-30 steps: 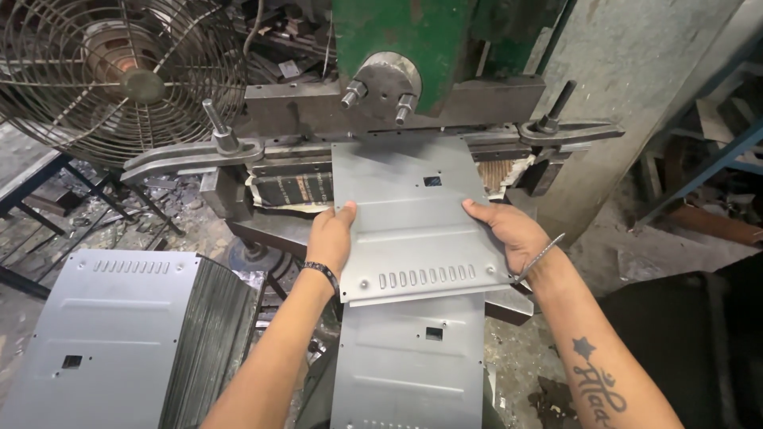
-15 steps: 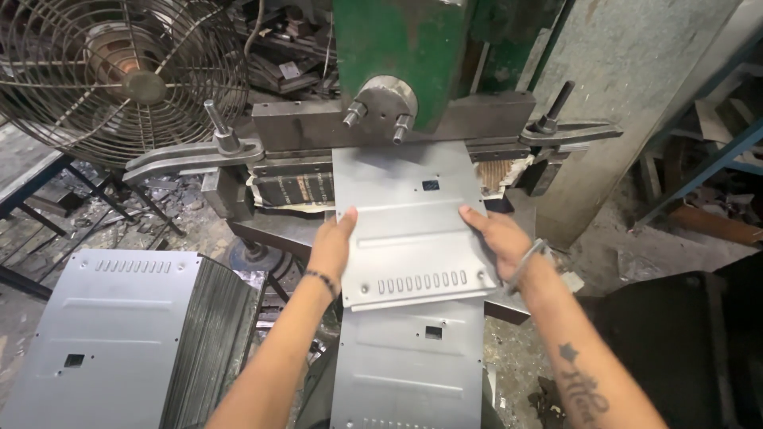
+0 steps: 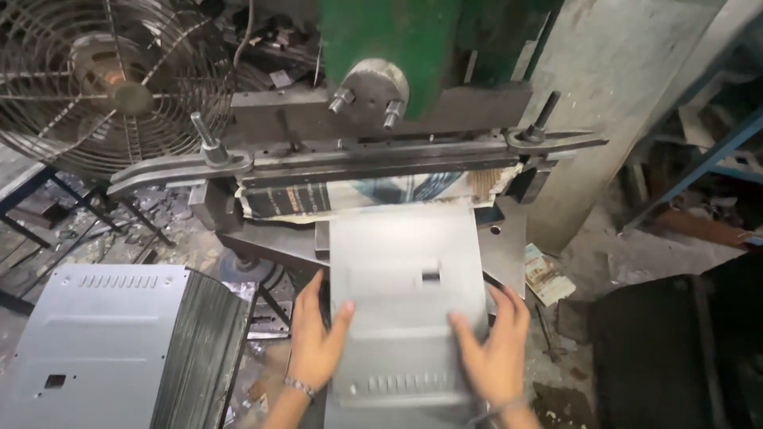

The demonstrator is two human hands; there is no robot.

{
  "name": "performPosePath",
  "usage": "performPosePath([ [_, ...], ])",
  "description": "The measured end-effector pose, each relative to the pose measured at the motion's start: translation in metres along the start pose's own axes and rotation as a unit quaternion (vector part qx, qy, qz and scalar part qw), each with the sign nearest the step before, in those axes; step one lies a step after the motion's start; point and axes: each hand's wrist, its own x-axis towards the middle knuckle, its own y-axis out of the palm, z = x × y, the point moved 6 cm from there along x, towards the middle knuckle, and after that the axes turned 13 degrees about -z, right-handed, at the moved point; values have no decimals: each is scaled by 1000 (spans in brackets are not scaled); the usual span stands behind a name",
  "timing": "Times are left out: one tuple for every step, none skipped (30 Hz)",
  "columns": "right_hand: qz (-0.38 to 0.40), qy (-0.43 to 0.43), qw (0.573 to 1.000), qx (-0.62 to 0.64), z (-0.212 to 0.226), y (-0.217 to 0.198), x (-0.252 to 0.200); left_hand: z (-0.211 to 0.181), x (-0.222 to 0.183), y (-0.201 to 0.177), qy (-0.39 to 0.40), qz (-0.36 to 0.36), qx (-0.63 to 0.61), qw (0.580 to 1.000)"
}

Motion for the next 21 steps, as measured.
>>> performPosePath([
  [-48,-85,992,-75,4,-5,-23,20,-15,-7,25,-11,105,994],
  [-93,-170,970,-146,10,-8,-48,40,-30,-14,49,-24,210,976],
  [-88,-170,971,-145,-23,-3,-74,75,-51,-15,45,-26,213,976],
  [-50,-112,984,-130,-63,7,-92,108,-66,-9,29,-17,141,989],
  [-13,-54,992,-113,-103,17,-112,141,-82,-3,13,-7,68,998],
  [-12,-54,992,-114,-99,17,-106,132,-86,-1,12,-7,68,998],
  [3,-29,996,-86,-97,19,-101,134,-91,-2,-80,-26,52,995],
  [19,-3,998,-59,-94,19,-97,135,-101,-3,-173,-42,35,983],
  [19,-1,998,-61,-89,19,-96,132,-97,-3,-174,-40,35,983],
  [27,1,998,-61,-85,21,-91,132,-91,-1,-184,-25,75,980],
  [36,3,998,-60,-80,24,-87,131,-84,0,-194,-10,114,974],
  [37,3,998,-59,-72,22,-86,139,-82,-1,-194,-11,115,974],
  [51,36,996,-57,-68,22,-86,144,-78,-1,-170,-6,105,980],
  [63,67,994,-54,-65,22,-83,149,-72,2,-143,0,93,985],
  [61,65,995,-54,-78,23,-83,128,-59,-7,-142,0,92,986],
  [46,24,997,-65,-87,22,-85,108,-49,-15,-130,37,175,975],
  [30,-18,996,-76,-96,20,-87,89,-40,-24,-118,73,256,957],
  [31,-18,996,-77,-82,13,-80,89,-12,-55,-119,73,256,957],
  [18,33,998,-49,-73,5,-73,69,20,-86,70,36,321,944],
  [6,85,996,-21,-63,-3,-67,49,43,-115,256,-3,375,891],
  [8,85,996,-21,-64,-6,-63,91,84,-160,254,-3,376,891],
])
